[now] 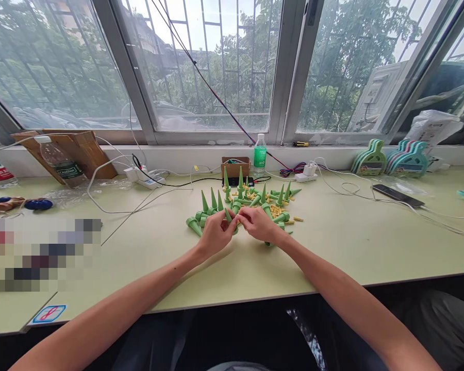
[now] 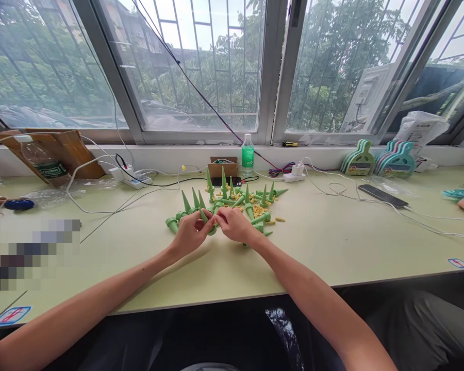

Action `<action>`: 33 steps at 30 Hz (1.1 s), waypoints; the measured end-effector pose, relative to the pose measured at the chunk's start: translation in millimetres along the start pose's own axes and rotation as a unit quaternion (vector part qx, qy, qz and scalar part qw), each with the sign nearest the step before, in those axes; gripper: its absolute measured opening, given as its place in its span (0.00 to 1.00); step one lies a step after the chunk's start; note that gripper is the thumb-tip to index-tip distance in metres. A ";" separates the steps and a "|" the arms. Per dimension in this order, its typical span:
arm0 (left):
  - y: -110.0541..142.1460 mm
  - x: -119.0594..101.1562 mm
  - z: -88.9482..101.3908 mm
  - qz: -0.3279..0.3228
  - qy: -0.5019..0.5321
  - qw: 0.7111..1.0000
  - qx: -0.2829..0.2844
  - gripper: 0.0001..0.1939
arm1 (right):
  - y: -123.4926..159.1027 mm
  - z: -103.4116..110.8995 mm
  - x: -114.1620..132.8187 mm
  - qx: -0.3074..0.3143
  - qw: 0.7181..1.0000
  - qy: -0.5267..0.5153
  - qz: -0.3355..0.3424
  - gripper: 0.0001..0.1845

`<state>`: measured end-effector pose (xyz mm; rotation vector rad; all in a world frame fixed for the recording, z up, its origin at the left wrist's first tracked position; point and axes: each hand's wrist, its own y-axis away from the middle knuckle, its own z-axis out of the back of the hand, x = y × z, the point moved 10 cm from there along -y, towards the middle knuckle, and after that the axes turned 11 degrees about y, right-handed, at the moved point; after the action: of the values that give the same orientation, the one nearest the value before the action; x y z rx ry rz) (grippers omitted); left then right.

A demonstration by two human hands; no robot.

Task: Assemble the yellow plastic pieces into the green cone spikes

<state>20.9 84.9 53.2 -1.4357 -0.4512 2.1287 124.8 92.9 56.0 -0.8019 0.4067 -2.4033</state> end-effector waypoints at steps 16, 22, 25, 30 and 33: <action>1.3 -0.4 -6.2 0.013 -0.013 0.999 0.029 0.11 | 1.9 -11.3 -4.3 0.029 0.999 0.039 0.015 0.11; 2.0 -5.3 -8.9 0.013 -0.020 0.999 0.041 0.11 | 3.5 -13.8 -3.9 0.050 0.996 0.073 0.014 0.12; 2.7 -4.9 -10.0 0.010 -0.034 0.998 0.045 0.11 | 4.4 -14.7 -0.4 0.064 0.993 0.096 0.020 0.12; 3.7 -0.2 -13.0 0.014 -0.041 0.997 0.060 0.10 | 5.1 -16.9 1.8 0.081 0.989 0.123 0.029 0.12; 3.8 0.9 -13.4 0.015 -0.040 0.997 0.064 0.10 | 5.2 -17.7 1.3 0.082 0.989 0.120 0.034 0.12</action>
<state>32.1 82.2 45.4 -1.2980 -0.3182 2.2022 115.0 89.8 40.5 -0.4209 0.3174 -2.4392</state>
